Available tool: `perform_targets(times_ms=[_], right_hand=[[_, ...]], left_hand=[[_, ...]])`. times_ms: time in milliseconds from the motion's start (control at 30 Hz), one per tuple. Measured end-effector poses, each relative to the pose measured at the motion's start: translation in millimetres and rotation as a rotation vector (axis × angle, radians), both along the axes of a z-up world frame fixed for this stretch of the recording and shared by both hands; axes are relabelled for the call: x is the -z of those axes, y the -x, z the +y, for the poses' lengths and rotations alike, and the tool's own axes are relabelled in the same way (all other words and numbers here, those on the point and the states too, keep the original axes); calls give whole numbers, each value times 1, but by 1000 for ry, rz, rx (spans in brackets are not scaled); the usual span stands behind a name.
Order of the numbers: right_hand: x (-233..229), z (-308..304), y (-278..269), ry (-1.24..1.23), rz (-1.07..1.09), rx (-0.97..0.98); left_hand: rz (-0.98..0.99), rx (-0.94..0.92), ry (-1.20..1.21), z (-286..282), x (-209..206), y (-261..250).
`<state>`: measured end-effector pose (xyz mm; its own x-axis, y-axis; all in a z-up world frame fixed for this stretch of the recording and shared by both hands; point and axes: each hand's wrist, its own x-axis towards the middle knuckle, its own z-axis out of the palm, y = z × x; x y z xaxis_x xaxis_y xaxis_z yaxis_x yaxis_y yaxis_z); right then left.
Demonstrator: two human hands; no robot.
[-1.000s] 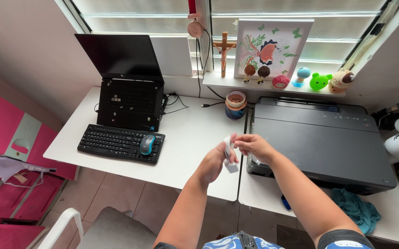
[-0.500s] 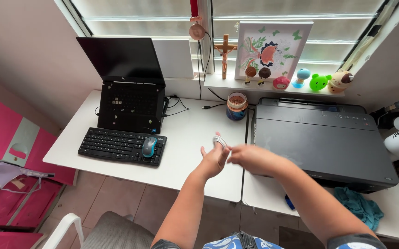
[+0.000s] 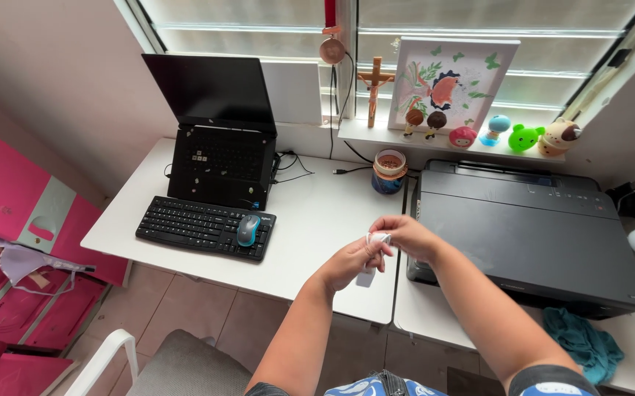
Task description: Cleaning a printer with a cloth and organizing electronic items and cables on a desk
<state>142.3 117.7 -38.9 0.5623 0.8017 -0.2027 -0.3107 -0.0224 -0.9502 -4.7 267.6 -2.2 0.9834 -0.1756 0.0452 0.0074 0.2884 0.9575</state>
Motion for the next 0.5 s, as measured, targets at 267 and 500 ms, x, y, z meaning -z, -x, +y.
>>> perform_targets(times_ms=[267, 500], right_hand=[[-34, -4, 37, -205, 104, 11], [-62, -3, 53, 24, -188, 182]], left_hand=[[88, -77, 158, 9, 3, -2], [122, -106, 180, 14, 25, -13]])
